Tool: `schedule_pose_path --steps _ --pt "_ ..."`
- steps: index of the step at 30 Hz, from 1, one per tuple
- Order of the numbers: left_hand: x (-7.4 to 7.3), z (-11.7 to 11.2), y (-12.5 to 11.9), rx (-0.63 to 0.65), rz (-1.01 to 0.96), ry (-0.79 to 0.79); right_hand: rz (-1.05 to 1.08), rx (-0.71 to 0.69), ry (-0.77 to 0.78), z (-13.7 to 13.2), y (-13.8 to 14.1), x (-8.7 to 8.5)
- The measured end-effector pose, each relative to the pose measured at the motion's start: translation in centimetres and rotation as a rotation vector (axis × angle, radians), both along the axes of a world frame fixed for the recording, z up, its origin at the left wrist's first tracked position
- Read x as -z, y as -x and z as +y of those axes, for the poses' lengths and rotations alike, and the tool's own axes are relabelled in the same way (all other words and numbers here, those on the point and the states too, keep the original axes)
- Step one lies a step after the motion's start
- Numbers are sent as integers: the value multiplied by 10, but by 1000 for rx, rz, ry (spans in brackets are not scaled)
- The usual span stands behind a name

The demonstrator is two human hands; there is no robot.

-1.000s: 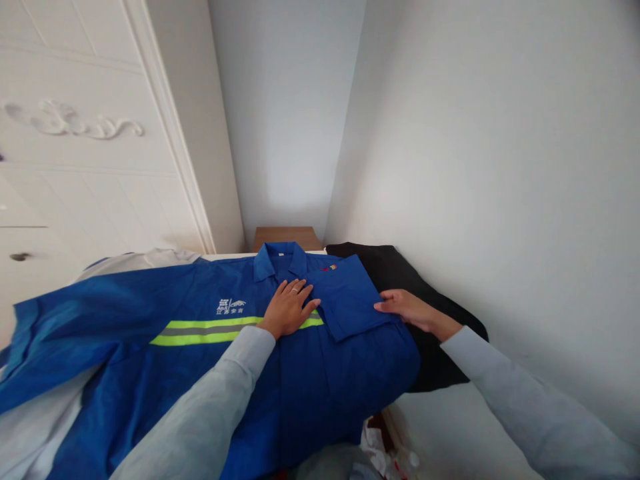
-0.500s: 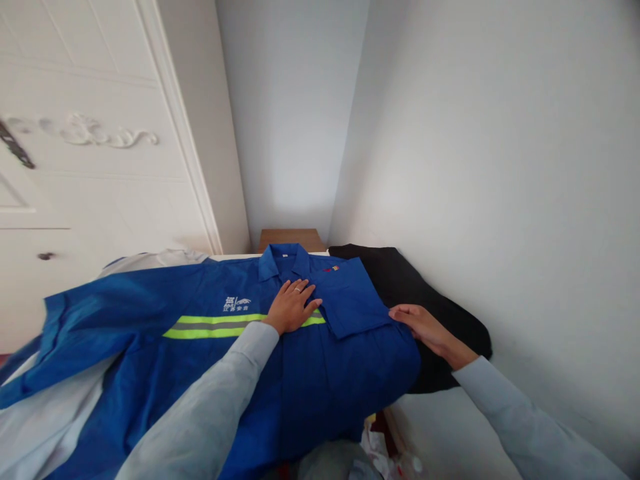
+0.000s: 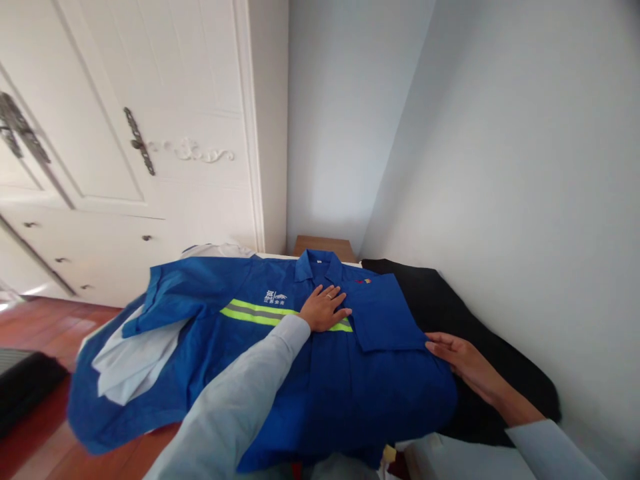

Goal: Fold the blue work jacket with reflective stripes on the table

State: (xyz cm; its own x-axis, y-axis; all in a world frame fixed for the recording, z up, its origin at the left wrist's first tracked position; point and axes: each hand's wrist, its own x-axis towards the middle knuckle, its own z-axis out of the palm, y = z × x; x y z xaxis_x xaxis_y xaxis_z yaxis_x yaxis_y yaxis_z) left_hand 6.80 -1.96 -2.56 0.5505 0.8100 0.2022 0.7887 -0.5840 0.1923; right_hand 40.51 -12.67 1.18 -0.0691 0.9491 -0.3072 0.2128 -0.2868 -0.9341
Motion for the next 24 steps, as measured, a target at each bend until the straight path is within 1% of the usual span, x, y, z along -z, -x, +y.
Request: schedule_pose_path --steps 4,7,10,12,13,14,16,18,19,21,23,24 --pt "-2 1 0 10 -19 38 -71 -31 15 4 -2 1" --pt "-3 4 1 11 -124 109 -84 -13 22 5 -2 3" --pt "-7 3 10 -17 -404 181 -60 24 10 5 -2 9" --pt "-14 -2 24 -64 -621 172 -61 80 -28 4 -3 14" --pt "-19 -6 34 -86 -699 151 -70 110 -49 4 -3 16" --pt "-26 -11 46 -104 -745 123 -86 135 -67 4 -4 18" --pt "-41 -21 78 -130 -738 76 -134 147 -76 6 -6 19" --pt "-57 -32 117 -182 -656 12 -191 131 -81 7 -8 18" --pt "-64 -36 140 -232 -592 -20 -216 123 -85 8 -8 16" --pt "-76 -46 187 -431 -434 -82 -248 115 -100 9 -8 14" --pt "-85 -58 233 -759 -221 -116 -260 116 -117 10 -9 14" --pt "-88 -64 254 -867 -194 -119 -259 113 -123 11 -9 15"
